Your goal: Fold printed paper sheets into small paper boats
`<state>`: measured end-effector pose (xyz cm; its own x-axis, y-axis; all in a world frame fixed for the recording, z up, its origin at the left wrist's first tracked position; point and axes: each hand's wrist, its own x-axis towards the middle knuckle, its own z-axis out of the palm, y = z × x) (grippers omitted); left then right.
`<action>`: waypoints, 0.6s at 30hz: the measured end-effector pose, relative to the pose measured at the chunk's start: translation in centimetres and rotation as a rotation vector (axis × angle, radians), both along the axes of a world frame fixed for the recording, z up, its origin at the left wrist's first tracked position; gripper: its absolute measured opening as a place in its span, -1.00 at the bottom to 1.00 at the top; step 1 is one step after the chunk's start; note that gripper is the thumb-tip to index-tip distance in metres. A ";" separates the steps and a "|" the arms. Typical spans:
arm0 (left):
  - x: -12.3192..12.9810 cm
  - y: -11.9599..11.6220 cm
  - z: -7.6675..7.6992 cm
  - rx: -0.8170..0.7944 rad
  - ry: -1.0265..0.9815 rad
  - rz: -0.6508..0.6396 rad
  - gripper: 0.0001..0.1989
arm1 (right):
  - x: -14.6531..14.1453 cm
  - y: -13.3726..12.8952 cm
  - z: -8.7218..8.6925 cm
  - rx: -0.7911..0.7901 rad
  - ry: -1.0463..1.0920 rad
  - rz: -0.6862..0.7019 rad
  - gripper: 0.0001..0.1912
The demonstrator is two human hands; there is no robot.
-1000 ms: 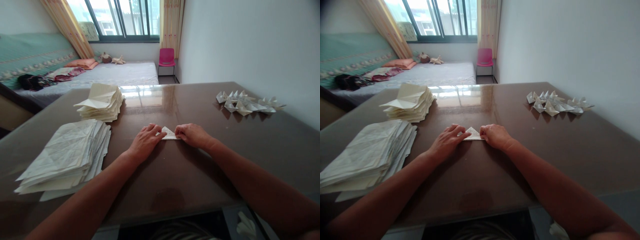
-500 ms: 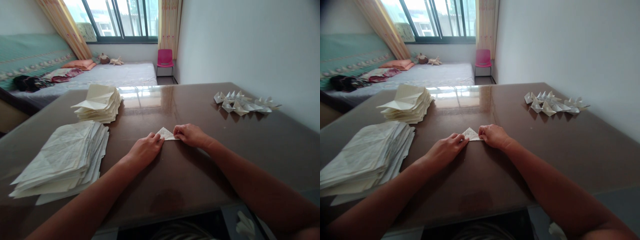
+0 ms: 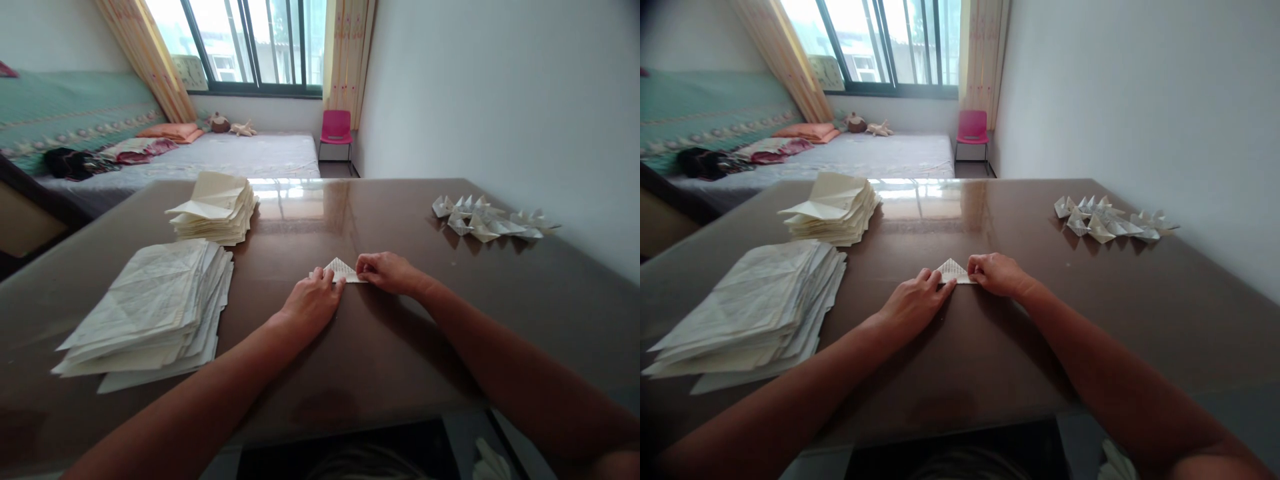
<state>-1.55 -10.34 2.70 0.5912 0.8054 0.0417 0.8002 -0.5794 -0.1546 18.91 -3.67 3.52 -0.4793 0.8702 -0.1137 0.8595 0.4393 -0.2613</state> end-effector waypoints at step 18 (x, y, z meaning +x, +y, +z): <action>0.3 -0.6 -0.2 0.094 0.006 0.014 -0.72 | -1.8 -7.1 0.0 0.421 -0.439 0.097 -0.64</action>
<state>-1.21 -10.90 2.54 0.5804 0.8063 0.1139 0.8070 -0.5510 -0.2124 17.07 -10.73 3.49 -0.5450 0.8381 0.0253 0.7983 0.5094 0.3212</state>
